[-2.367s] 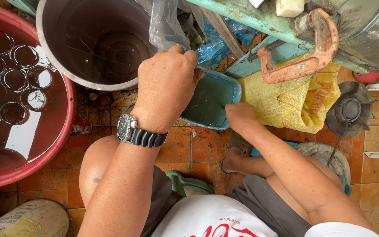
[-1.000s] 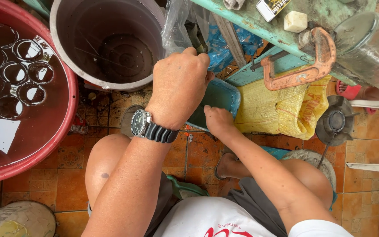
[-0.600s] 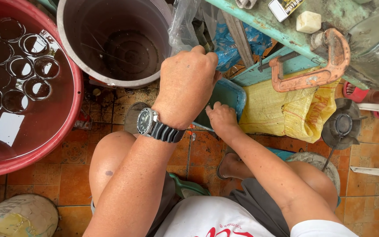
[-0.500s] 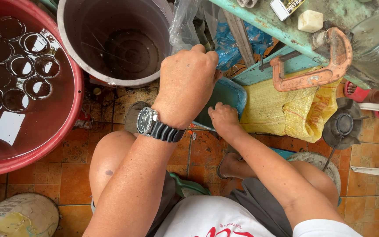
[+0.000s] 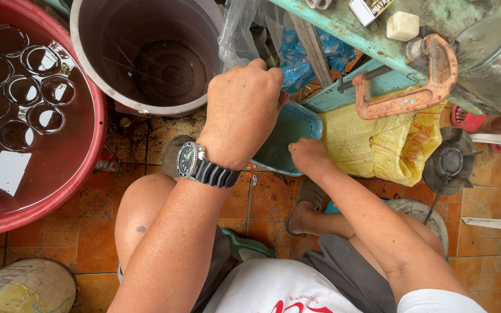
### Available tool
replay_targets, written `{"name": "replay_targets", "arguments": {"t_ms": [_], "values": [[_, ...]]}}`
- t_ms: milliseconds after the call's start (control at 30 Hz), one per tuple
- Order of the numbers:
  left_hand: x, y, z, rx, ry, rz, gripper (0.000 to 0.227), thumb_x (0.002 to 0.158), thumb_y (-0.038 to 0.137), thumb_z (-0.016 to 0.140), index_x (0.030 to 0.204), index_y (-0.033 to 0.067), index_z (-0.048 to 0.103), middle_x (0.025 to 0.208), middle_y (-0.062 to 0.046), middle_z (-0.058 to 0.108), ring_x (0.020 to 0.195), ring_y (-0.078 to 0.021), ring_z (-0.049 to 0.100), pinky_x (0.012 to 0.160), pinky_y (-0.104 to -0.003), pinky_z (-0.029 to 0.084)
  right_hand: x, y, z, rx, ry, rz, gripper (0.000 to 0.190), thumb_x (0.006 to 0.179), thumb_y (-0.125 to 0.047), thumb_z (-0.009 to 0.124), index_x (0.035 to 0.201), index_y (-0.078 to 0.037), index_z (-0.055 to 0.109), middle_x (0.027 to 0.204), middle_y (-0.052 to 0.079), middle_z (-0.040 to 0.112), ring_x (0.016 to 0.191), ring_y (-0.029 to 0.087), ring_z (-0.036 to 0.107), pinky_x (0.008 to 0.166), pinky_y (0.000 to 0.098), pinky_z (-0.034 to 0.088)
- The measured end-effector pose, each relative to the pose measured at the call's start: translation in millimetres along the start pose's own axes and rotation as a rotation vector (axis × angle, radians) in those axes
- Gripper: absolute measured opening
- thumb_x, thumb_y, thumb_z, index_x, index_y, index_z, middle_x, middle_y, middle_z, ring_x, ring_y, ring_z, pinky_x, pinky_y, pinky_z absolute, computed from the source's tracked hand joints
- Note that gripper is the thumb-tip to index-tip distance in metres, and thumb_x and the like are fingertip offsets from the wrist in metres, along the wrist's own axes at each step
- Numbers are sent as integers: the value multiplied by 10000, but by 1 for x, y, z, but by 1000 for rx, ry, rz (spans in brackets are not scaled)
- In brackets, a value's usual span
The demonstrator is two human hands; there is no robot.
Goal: Cutting glass bottles using a heated wire and a water bath for thermal shock.
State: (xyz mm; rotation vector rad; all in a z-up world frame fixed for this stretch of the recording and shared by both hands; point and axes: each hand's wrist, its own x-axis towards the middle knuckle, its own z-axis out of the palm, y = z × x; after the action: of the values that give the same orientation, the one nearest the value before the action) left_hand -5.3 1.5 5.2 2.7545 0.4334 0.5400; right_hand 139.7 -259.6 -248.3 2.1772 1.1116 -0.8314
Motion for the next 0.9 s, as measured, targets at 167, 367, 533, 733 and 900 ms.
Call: {"name": "replay_targets", "arguments": {"t_ms": [167,367,533,733,900], "values": [[0,0,0,6,-10,5,315,873,364,844,764,158,631,729,-45,565,559,-316,602,396,-456,446,-42,-11,-74,36,-217,80,657,970,28,380,1488,-343,538,1161,38,717,881,322,651,574,406,498],[-1,0,2,4,0,15,331,883,365,844,753,157,622,713,-46,555,547,-320,587,386,-452,426,-66,-1,-109,83,-352,129,617,1014,-56,329,1573,-301,418,1571,22,476,1286,313,590,870,427,584],[-1,1,0,14,-26,23,310,900,365,831,785,160,629,724,-48,558,557,-325,592,393,-455,439,-70,19,-99,219,-297,100,462,1096,-279,295,1498,-299,523,1567,-28,496,1278,284,608,910,428,570],[-1,-1,2,3,-37,30,283,904,337,814,793,152,630,743,-53,564,573,-362,606,397,-475,425,-88,28,-114,374,-239,113,452,1086,-325,314,1426,-291,609,1513,16,563,1280,260,594,992,381,500],[0,0,2,24,-56,29,285,907,355,815,816,154,635,759,-53,566,584,-372,613,404,-484,441,-108,25,-141,439,-141,217,487,1081,-308,283,1496,-338,538,1497,79,565,1266,321,588,962,430,515]]}}
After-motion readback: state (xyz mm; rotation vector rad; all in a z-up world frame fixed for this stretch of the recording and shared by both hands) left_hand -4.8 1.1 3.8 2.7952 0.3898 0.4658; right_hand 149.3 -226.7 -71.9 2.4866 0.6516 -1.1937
